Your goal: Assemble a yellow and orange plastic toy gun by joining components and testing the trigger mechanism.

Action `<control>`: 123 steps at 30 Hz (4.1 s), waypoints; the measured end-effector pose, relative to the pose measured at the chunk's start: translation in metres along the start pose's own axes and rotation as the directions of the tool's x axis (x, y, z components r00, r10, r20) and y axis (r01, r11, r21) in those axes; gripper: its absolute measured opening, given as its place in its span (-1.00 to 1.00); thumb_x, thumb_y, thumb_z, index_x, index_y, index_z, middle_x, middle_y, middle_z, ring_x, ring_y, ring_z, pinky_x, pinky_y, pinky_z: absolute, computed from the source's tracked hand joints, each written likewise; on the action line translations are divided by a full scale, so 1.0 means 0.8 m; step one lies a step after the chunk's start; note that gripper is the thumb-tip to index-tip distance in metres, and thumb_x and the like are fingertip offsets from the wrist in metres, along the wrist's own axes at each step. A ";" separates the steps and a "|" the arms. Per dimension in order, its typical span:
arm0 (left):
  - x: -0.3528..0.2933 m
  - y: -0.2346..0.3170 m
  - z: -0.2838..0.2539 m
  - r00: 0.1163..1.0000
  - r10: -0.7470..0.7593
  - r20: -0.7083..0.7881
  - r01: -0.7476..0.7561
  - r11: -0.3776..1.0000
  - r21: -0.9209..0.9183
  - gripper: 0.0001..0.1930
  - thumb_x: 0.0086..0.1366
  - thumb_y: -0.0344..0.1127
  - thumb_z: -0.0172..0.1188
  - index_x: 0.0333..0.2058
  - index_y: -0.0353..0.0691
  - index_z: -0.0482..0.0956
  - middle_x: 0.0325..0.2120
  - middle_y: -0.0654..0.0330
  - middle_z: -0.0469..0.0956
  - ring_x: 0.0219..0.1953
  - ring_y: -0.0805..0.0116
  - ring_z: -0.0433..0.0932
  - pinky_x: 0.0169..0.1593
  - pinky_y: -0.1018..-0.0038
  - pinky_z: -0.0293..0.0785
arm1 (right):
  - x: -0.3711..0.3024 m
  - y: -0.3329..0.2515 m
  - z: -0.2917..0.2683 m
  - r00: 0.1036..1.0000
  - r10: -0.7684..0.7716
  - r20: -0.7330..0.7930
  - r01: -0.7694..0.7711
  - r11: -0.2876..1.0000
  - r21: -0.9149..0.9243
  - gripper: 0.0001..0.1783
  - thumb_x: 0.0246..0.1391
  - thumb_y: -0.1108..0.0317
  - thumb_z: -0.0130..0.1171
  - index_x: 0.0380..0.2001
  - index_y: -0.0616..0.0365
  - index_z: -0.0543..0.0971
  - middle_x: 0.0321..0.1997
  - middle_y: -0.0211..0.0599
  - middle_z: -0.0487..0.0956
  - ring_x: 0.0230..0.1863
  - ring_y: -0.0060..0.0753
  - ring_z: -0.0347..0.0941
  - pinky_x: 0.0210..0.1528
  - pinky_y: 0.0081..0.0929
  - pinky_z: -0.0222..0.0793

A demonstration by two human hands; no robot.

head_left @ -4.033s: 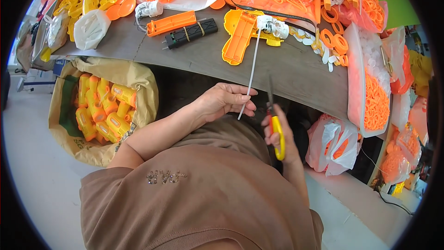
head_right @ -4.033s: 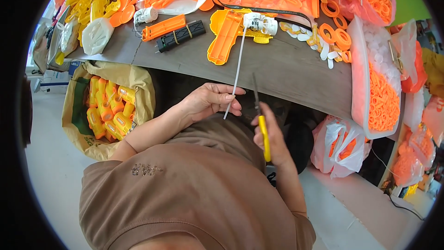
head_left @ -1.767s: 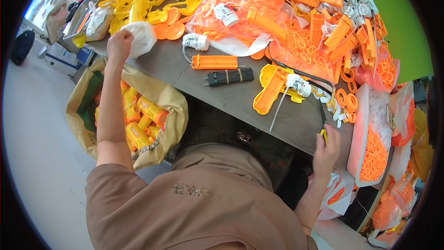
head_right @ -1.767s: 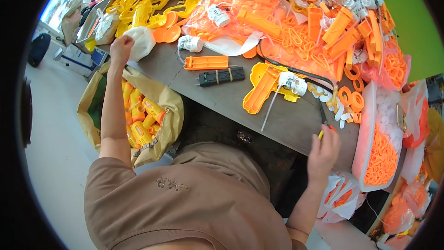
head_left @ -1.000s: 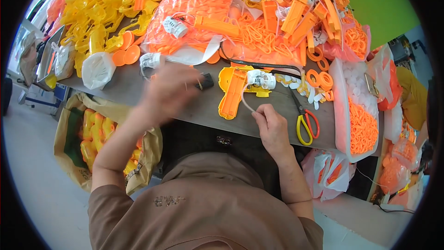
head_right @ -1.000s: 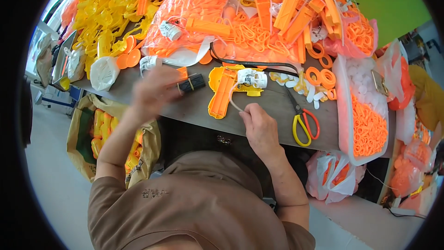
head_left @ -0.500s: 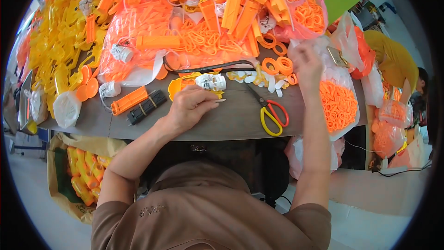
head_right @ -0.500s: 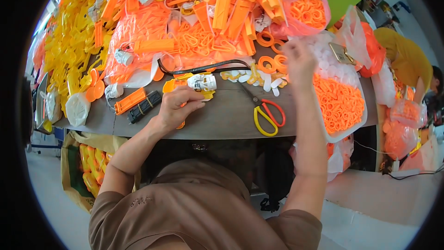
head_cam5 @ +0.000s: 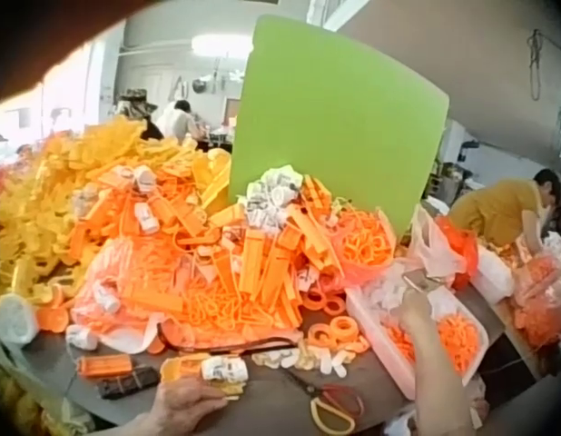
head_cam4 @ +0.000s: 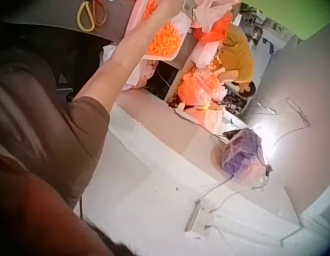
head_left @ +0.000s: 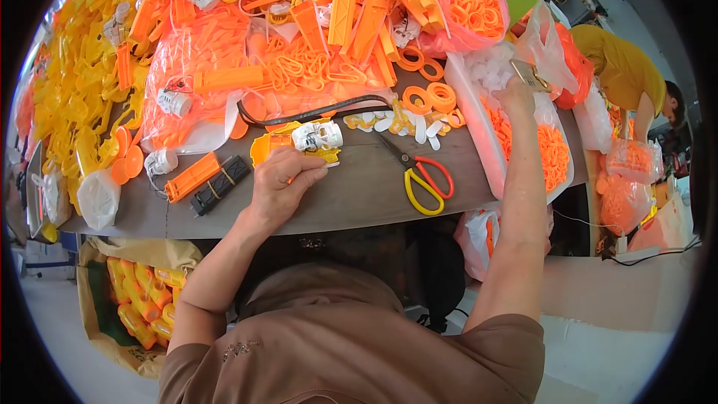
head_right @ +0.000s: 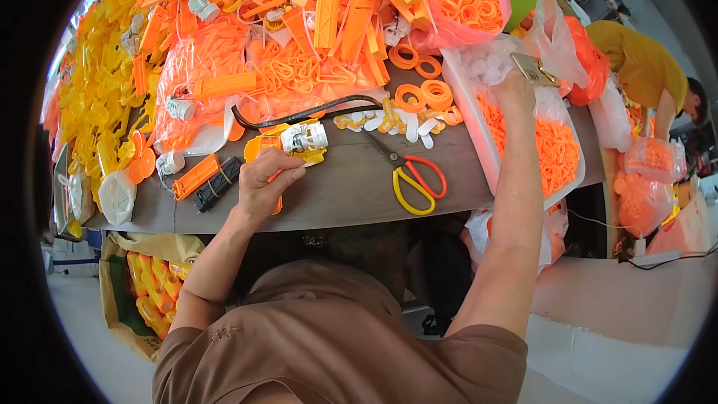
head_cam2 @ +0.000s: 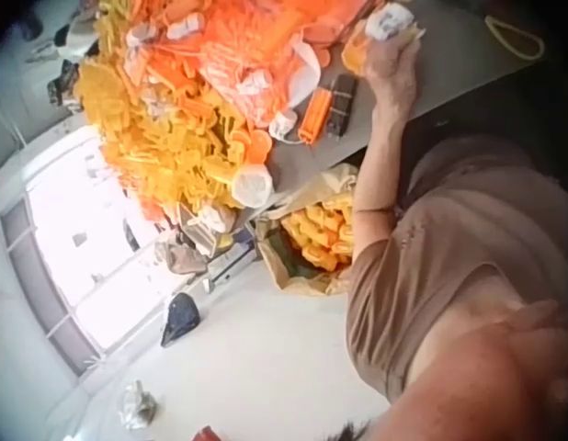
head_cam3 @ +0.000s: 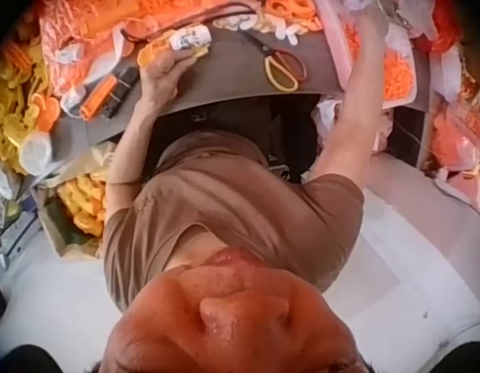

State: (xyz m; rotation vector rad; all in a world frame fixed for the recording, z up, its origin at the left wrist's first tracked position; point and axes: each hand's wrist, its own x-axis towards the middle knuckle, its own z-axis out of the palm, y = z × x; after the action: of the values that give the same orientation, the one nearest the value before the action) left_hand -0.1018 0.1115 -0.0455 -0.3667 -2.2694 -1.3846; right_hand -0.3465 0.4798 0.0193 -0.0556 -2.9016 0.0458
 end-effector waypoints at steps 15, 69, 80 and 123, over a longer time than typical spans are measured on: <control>0.010 0.020 -0.009 0.911 -0.393 0.122 0.408 0.821 -0.400 -0.87 0.16 -0.40 0.24 -0.34 -0.34 0.58 -0.47 0.24 0.56 -0.35 0.57 0.46 -0.24 0.57 0.40 | -0.145 -0.122 -0.059 0.952 -0.264 -0.152 0.264 0.467 0.844 -0.85 0.05 0.43 0.05 -0.40 0.32 0.52 -0.38 -0.27 0.56 -0.37 -0.45 0.50 -0.22 -0.51 0.38; -0.005 0.023 -0.017 0.992 -0.126 -0.019 0.102 0.875 -0.473 -0.71 0.10 -0.47 0.25 -0.18 -0.32 0.47 -0.33 0.15 0.55 -0.24 0.35 0.52 -0.09 0.39 0.42 | -0.289 -0.245 -0.013 0.890 -0.456 -0.010 -0.080 -0.178 0.981 -0.60 -0.02 0.58 0.24 -0.06 0.32 0.45 -0.25 -0.34 0.44 -0.30 -0.54 0.45 -0.27 -0.61 0.45; -0.007 0.013 -0.014 0.942 0.317 0.110 -0.326 0.943 0.074 -0.68 -0.13 -0.45 0.32 -0.32 -0.27 0.49 -0.45 0.13 0.47 -0.34 0.14 0.47 -0.20 0.32 0.34 | -0.298 -0.236 0.002 0.808 -0.580 0.105 -0.103 0.036 0.994 -0.89 0.09 0.65 0.00 -0.35 0.36 0.52 -0.30 -0.32 0.46 -0.39 -0.55 0.47 -0.36 -0.66 0.44; 0.026 -0.023 -0.024 0.971 -0.018 0.238 0.031 0.998 -0.047 -0.63 -0.11 -0.39 0.39 -0.23 -0.22 0.58 -0.36 0.18 0.57 -0.25 0.26 0.52 -0.14 0.38 0.44 | -0.263 -0.247 0.024 0.789 -0.501 0.355 -0.396 0.026 0.918 -0.79 0.12 0.29 0.15 -0.39 0.25 0.55 -0.58 -0.46 0.47 -0.64 -0.73 0.30 -0.61 -0.74 0.19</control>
State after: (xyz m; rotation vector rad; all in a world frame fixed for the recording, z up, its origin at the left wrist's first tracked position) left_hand -0.1231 0.0859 -0.0414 -0.5493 -2.4391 -1.4820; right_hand -0.1532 0.2731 -0.0418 0.4326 -2.4563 2.6022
